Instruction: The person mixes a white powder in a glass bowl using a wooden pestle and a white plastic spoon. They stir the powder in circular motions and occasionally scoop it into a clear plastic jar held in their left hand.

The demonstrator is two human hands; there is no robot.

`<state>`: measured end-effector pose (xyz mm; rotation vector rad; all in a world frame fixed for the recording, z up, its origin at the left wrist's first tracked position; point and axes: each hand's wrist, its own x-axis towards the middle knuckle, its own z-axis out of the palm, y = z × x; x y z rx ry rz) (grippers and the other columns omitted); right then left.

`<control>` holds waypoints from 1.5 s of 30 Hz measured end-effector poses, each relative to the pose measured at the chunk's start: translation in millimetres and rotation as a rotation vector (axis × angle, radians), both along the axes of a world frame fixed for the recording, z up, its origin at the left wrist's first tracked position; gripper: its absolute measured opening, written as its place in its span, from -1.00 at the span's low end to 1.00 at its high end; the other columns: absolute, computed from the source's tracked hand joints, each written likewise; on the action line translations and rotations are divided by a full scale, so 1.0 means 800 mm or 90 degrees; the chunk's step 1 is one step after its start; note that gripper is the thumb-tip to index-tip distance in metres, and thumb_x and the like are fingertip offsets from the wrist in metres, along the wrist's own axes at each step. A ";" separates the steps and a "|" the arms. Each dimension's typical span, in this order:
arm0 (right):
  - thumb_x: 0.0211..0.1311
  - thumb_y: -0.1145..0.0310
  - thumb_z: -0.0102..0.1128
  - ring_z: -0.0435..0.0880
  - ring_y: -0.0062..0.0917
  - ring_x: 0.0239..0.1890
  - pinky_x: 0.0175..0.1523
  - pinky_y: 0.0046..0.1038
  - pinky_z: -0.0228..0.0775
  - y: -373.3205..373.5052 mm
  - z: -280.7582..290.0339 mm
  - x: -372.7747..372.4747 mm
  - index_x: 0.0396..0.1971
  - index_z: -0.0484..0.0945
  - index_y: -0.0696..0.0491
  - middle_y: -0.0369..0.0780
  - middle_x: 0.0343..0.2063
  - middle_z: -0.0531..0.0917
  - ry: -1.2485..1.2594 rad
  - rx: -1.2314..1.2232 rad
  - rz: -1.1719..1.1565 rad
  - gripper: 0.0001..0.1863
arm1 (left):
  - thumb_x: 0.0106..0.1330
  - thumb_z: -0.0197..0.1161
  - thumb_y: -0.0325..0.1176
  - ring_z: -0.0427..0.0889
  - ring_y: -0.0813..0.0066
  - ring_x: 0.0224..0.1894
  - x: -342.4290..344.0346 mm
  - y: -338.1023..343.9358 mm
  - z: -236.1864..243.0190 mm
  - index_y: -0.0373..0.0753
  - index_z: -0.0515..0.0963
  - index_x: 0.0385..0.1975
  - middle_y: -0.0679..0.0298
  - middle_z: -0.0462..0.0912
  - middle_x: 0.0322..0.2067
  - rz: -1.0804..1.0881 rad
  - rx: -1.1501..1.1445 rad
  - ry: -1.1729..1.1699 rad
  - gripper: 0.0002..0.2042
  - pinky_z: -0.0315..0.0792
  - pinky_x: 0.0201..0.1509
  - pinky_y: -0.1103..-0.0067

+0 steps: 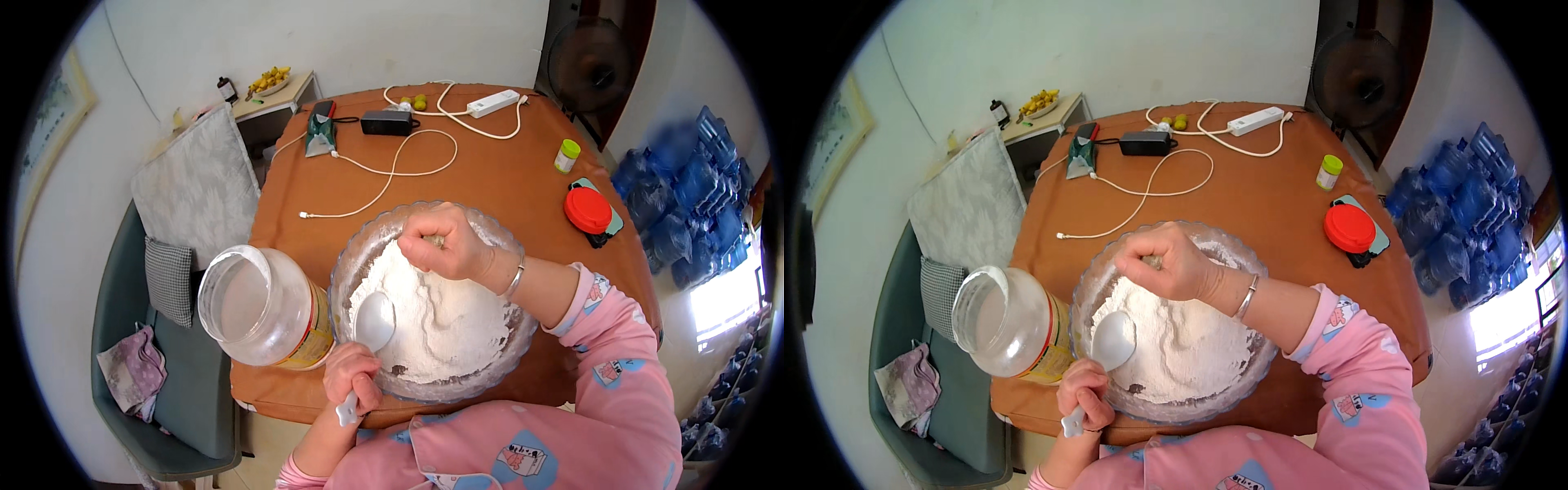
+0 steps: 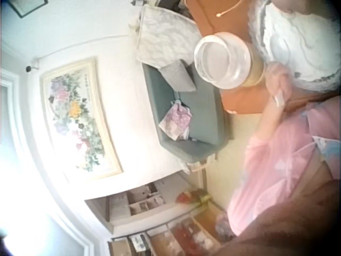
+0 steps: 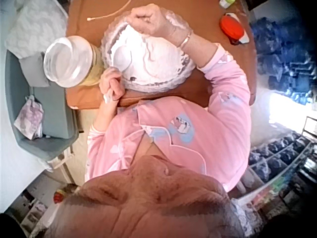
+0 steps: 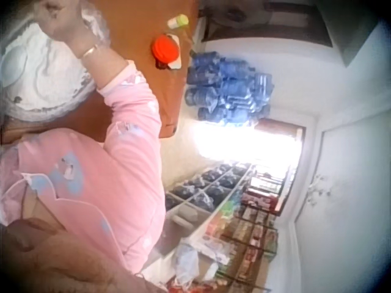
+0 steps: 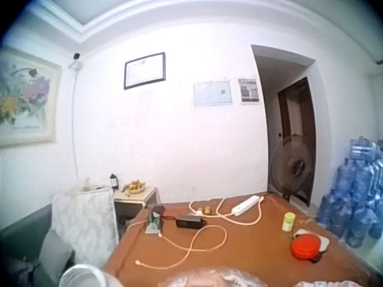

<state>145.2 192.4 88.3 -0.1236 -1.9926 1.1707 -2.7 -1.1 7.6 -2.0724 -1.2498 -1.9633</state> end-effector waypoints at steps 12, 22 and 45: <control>0.21 0.43 0.15 0.49 -0.59 -0.58 -0.45 -0.51 0.28 -0.022 0.000 0.019 -0.60 0.49 0.20 -0.20 -0.68 0.52 -0.046 0.002 -0.128 -0.78 | 0.46 -0.11 -0.31 0.31 0.50 -0.70 -0.001 0.001 0.003 -0.30 0.40 -0.40 0.24 0.41 -0.66 -0.003 0.007 0.013 -0.76 0.19 -0.60 0.57; 0.23 0.42 0.15 0.44 -0.74 -0.62 -0.51 -0.60 0.26 -0.009 0.010 -0.005 -0.62 0.51 0.20 -0.34 -0.72 0.53 0.011 -0.107 -0.081 -0.75 | 0.45 -0.10 -0.33 0.33 0.50 -0.68 -0.003 0.001 -0.001 -0.29 0.41 -0.39 0.22 0.44 -0.63 0.000 0.017 0.022 -0.78 0.22 -0.59 0.57; 0.34 0.40 0.08 0.38 -0.78 -0.70 -0.60 -0.67 0.17 0.001 0.006 -0.003 -0.65 0.45 0.13 -0.36 -0.72 0.48 0.132 -0.243 -0.055 -0.68 | 0.44 -0.10 -0.34 0.33 0.49 -0.67 -0.002 0.000 -0.001 -0.30 0.42 -0.39 0.23 0.45 -0.61 0.003 -0.001 0.021 -0.78 0.24 -0.57 0.56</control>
